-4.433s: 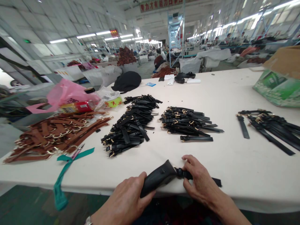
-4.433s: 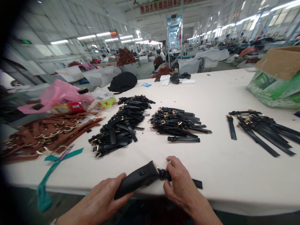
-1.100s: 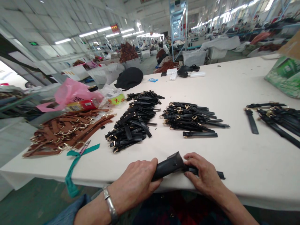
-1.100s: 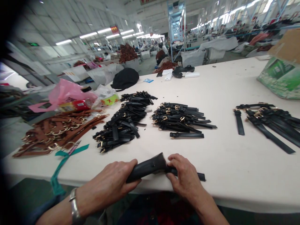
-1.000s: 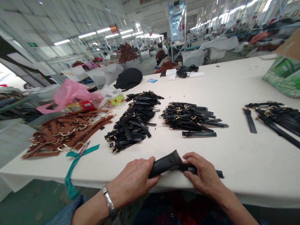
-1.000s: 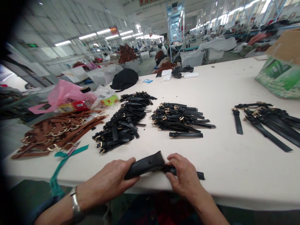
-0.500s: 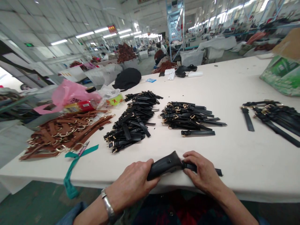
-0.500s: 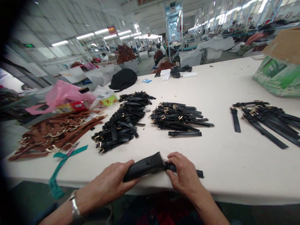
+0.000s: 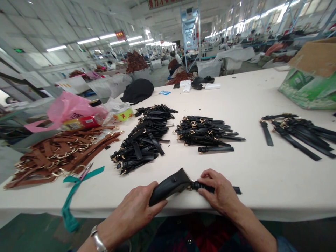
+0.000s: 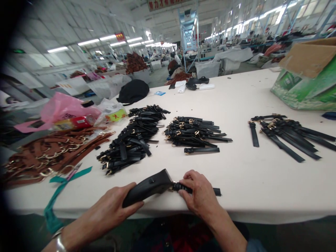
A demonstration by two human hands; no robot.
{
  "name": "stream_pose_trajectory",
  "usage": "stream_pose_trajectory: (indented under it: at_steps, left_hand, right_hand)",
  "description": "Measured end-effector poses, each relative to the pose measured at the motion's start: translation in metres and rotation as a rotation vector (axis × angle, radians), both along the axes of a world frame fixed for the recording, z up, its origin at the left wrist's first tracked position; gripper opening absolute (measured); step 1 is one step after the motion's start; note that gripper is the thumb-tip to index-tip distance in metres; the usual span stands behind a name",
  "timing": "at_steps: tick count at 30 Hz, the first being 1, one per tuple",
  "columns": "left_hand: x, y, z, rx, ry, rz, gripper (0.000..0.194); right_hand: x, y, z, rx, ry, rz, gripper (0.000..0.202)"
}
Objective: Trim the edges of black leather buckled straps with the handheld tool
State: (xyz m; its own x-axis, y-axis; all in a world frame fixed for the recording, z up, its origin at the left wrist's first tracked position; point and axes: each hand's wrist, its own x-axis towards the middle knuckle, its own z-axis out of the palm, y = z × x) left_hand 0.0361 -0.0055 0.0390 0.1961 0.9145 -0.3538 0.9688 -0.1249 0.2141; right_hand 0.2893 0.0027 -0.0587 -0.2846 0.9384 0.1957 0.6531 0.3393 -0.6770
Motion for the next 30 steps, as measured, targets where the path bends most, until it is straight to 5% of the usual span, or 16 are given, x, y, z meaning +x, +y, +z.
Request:
stream_pose_trajectory:
  at_steps: [8, 15, 30]
  left_hand:
    - [0.014, -0.006, 0.002, 0.027, 0.072, -0.098, 0.028]
    - [0.028, 0.004, -0.003, 0.011, -0.035, -0.040, 0.025]
    - [0.006, 0.023, -0.021, -0.101, -0.262, 0.121, 0.030]
  right_hand:
    - [0.001, -0.001, 0.004, -0.029, 0.053, 0.009, 0.027]
    - [0.002, -0.001, 0.000, -0.014, 0.099, -0.035, 0.024]
    - [0.003, -0.006, -0.011, -0.001, 0.111, 0.001, 0.026]
